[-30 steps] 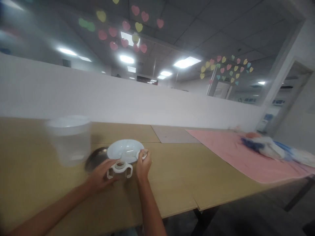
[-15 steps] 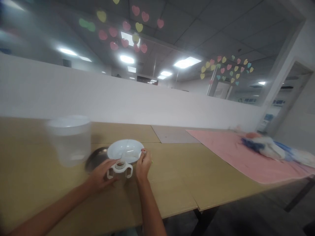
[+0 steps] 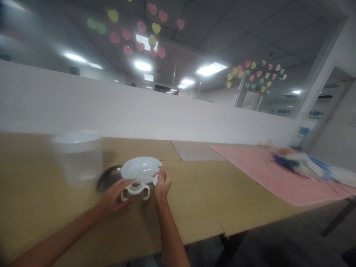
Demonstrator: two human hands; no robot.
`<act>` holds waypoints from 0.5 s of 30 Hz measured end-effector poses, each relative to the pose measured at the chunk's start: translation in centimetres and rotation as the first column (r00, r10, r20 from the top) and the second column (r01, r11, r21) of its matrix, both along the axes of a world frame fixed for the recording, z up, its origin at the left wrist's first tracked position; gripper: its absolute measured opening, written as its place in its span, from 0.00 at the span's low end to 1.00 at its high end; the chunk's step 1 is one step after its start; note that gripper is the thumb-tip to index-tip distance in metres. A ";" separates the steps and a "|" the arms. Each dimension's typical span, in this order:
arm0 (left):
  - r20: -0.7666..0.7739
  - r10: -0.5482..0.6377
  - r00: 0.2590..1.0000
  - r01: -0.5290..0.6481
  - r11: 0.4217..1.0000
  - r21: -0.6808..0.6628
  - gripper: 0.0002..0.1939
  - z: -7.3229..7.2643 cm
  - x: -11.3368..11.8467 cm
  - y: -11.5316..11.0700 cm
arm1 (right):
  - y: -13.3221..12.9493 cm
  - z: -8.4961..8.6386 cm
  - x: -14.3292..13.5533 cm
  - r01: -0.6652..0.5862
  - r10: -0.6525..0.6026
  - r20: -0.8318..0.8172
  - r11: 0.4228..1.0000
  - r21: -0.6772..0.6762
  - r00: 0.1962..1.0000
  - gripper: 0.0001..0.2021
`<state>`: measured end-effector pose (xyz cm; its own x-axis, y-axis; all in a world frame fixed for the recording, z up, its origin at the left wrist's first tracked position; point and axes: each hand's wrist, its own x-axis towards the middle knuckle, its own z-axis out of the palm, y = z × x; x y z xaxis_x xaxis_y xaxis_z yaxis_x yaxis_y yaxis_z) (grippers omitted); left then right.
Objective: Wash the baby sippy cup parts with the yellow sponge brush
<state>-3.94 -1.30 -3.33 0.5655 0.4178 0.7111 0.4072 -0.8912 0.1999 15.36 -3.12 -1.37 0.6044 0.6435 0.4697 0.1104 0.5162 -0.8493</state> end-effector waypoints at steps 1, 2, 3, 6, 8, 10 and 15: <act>-0.001 0.001 1.000 -0.001 1.000 -0.002 0.27 0.0 0.0 0.0 | -0.1 0.2 0.0 0.004 -0.004 -0.030 1.000 0.011 1.000 0.18; -0.001 0.000 1.000 0.000 1.000 -0.002 0.27 0.0 0.0 0.0 | -0.1 0.3 0.0 0.013 -0.012 -0.054 1.000 0.018 0.998 0.18; -0.001 -0.002 1.000 0.002 1.000 -0.001 0.27 0.1 0.0 0.0 | -0.2 0.4 0.1 0.024 -0.022 -0.072 0.999 0.024 0.997 0.18; 0.001 -0.006 1.000 0.006 1.000 0.003 0.27 0.0 0.0 0.0 | -0.2 0.4 0.3 0.041 -0.037 -0.092 0.998 0.047 0.995 0.14; -0.003 -0.009 1.000 0.009 1.000 0.000 0.27 0.0 -0.1 0.0 | -0.1 0.2 0.5 0.035 -0.029 -0.101 0.998 0.054 0.994 0.10; -0.011 -0.010 1.000 0.010 1.000 -0.010 0.27 0.0 -0.1 0.0 | 0.1 -0.1 0.6 0.040 -0.037 -0.111 0.999 0.022 0.993 0.09; -0.007 -0.005 1.000 0.005 1.000 0.003 0.27 0.2 0.0 0.0 | 0.4 -0.4 0.5 0.124 -0.124 0.011 0.988 -0.089 0.992 0.10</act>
